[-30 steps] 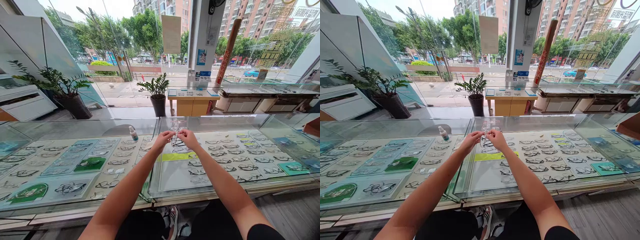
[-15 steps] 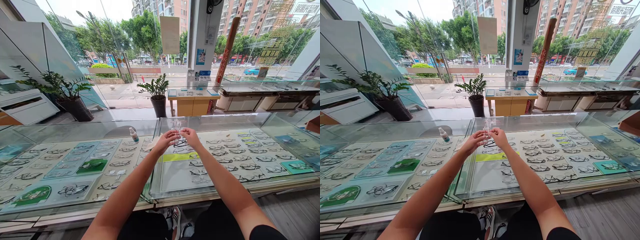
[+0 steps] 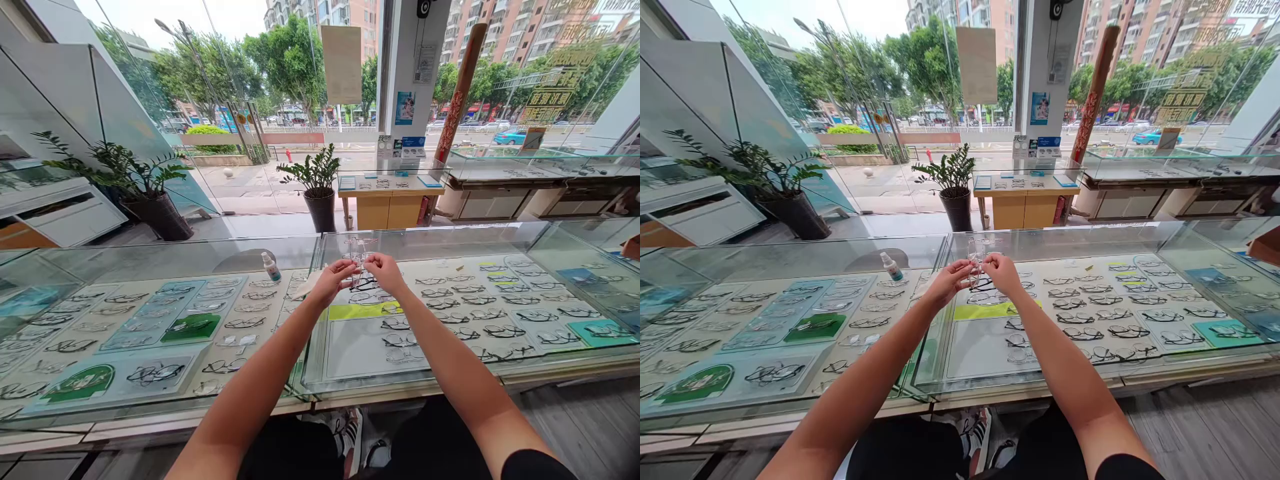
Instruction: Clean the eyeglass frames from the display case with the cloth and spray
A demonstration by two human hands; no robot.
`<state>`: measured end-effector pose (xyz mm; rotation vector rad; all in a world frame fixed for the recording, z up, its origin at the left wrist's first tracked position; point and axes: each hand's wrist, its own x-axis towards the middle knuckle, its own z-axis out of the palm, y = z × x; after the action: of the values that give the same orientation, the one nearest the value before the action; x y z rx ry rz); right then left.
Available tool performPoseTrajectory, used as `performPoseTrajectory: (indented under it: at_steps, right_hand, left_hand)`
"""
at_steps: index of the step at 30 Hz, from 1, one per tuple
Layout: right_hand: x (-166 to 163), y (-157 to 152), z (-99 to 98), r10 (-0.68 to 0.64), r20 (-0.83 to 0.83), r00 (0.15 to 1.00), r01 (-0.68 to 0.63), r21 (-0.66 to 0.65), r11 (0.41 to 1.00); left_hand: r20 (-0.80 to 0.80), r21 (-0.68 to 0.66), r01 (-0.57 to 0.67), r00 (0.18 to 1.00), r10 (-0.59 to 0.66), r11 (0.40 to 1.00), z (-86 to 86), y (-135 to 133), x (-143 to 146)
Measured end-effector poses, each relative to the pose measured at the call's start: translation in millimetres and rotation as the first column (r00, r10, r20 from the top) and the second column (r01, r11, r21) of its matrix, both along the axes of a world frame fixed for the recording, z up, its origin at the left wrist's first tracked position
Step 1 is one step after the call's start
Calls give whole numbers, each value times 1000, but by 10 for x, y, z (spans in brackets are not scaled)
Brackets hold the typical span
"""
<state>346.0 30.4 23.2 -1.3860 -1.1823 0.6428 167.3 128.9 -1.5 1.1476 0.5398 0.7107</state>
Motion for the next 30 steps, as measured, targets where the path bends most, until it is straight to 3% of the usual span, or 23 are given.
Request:
performPoseTrajectory:
  at_steps: [6,9,12,17,21,25,30]
  right_hand:
    - [84,10,-11,-139,-48,989,133,-105,986]
    - [98,31,-37,-115,-64,991,102,-188,977]
    - [59,16,-16,-54,-59,997,40,-218,975]
    - [-110,-60,53,113,-1,994,-113,-24,993]
    - [-211,-72,14,204,86,975,-208,35,978]
    - [-209,-63,-28,148,178,973,-153,12,988]
    - [-119,-96,43,-44,169,985,42,18,999]
  left_hand:
    - [117,-76,-276,952,284,958,42,103,-14]
    - [129,-74,-396,906,403,915,56,132,-18]
    - [87,27,-463,884,460,886,57,122,-16]
    - [49,294,-417,905,422,860,45,44,10]
    - [110,452,-415,904,413,789,61,-50,38]
    - [76,544,-402,898,434,736,94,-119,28]
    - [-6,588,-335,908,419,736,98,-138,0]
